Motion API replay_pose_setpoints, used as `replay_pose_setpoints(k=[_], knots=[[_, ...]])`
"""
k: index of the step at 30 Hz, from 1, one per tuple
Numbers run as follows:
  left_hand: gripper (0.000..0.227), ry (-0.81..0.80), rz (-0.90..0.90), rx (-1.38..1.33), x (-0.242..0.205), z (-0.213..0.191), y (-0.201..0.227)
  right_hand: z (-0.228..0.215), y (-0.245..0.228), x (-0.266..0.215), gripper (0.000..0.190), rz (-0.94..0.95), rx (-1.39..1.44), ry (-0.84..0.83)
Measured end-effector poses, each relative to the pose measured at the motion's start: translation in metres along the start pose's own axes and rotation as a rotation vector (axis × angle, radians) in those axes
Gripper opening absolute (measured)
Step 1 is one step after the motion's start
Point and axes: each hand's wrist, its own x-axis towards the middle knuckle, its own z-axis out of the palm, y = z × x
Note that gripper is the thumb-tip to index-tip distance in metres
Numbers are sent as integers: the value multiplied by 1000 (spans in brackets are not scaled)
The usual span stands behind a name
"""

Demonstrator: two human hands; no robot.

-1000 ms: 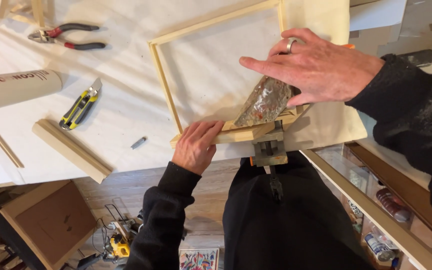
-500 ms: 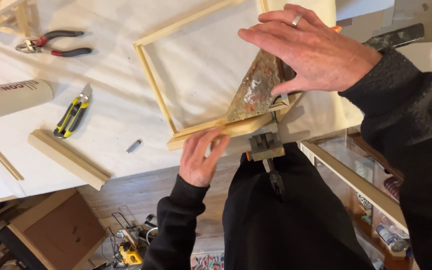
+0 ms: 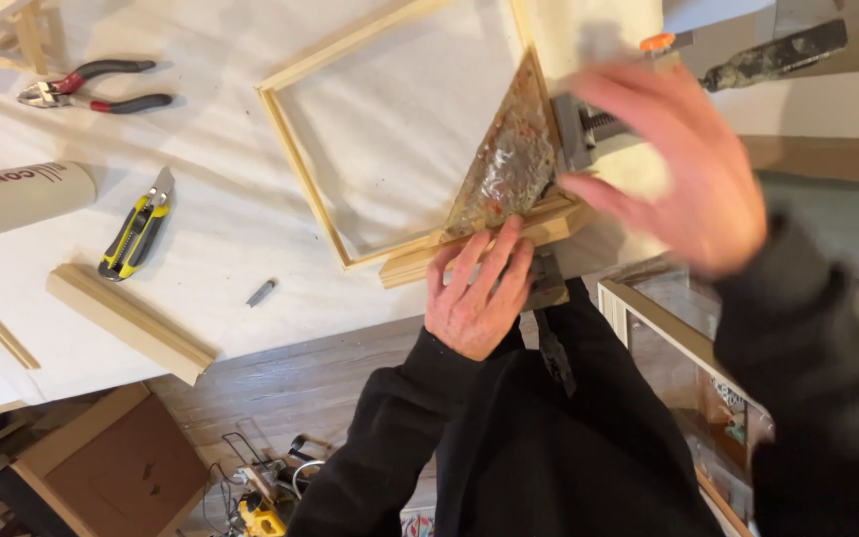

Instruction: Assembling and securing wooden picture frame pieces using corner clamps, nails, and a hammer.

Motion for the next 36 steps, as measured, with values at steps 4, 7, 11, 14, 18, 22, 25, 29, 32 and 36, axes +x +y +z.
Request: replay_pose_setpoints(k=[4,7,11,14,18,22,25,29,32,36], knots=[[25,37,-25,2,-5,8,-1,70,-53,-148,26,610,287,254],[25,32,-24,-26,-7,9,-3,126,-92,-213,45,744,430,115],[20,44,-37,-25,-4,9,-1,167,-113,-243,50,925,640,194],[17,84,-40,-38,-2,14,1,184,-111,-257,42,1043,815,300],[16,103,-56,-41,-5,19,2,192,-89,-269,32,1072,1866,345],[17,87,-41,-35,-4,16,1,187,-92,-263,44,1116,2209,227],[15,122,-60,-4,-6,20,1,187,-106,-262,48,1125,1223,240],[15,110,-52,-41,-8,19,1,204,-99,-285,37,1122,1420,371],[15,96,-55,-42,-4,15,0,192,-104,-265,36,1222,2001,350],[14,125,-51,-32,-5,19,0,184,-119,-247,42,1266,1230,335]])
